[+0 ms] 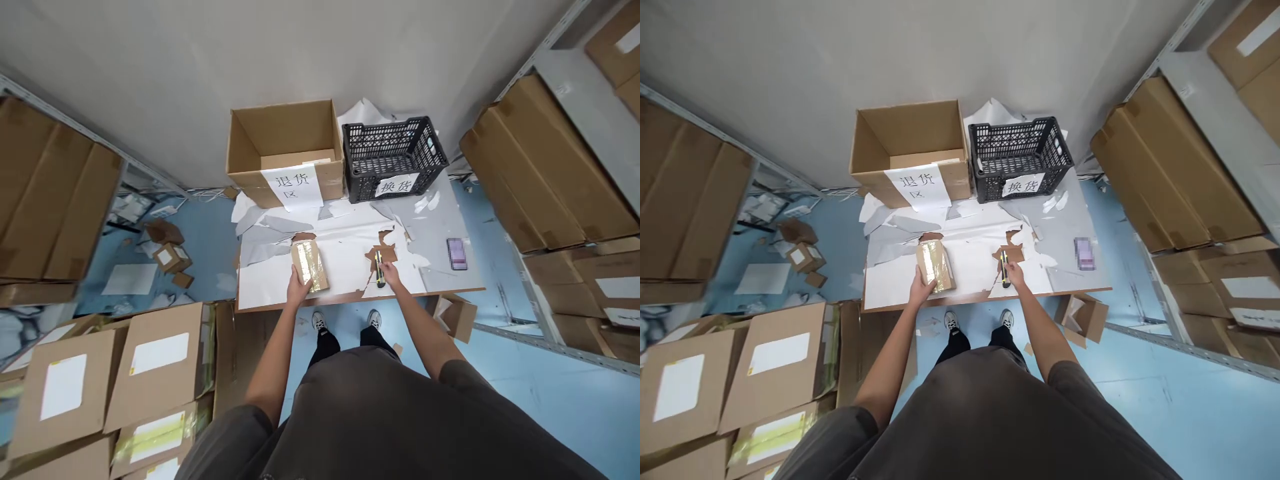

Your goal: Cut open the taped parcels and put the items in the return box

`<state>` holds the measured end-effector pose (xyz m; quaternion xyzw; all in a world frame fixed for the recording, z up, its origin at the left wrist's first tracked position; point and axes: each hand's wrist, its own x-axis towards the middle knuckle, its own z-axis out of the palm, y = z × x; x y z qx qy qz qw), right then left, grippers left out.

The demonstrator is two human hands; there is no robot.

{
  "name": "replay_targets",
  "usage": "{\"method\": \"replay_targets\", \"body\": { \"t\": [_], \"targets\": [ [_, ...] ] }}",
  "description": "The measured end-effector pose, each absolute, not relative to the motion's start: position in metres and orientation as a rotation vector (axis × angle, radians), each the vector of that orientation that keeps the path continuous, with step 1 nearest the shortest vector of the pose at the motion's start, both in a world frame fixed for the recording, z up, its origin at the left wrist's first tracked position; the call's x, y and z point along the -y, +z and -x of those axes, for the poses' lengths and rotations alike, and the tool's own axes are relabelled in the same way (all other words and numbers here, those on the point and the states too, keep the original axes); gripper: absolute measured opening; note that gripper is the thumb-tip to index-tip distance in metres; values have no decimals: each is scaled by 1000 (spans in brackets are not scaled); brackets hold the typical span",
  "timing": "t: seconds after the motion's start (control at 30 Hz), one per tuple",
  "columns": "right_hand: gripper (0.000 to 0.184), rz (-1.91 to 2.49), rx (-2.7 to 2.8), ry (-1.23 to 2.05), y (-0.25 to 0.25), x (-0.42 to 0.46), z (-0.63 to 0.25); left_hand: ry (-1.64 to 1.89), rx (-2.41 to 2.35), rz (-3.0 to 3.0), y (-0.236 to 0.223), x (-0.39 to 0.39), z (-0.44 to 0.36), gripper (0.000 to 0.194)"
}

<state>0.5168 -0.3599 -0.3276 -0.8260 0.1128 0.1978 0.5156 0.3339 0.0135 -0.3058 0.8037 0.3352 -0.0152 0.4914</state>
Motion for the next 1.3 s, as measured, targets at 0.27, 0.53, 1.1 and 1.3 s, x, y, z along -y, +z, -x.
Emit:
{"method": "replay_targets", "body": {
  "t": [0.27,0.53,1.1,1.3],
  "targets": [
    [17,2314,-293,470,-372,345,-539,-20,-871,-1975,-305,-14,-333,120],
    [63,1990,46,549,-313,229,-482,-109,-950,-2074,-291,-4,-339,116],
    [96,2281,112,775,-281,158,-464,197,-710,-1863,-289,-39,-286,86],
    [96,2200,211,621,-275,141,-452,13,-497,-1960,-287,-21,-308,43]
  ]
}}
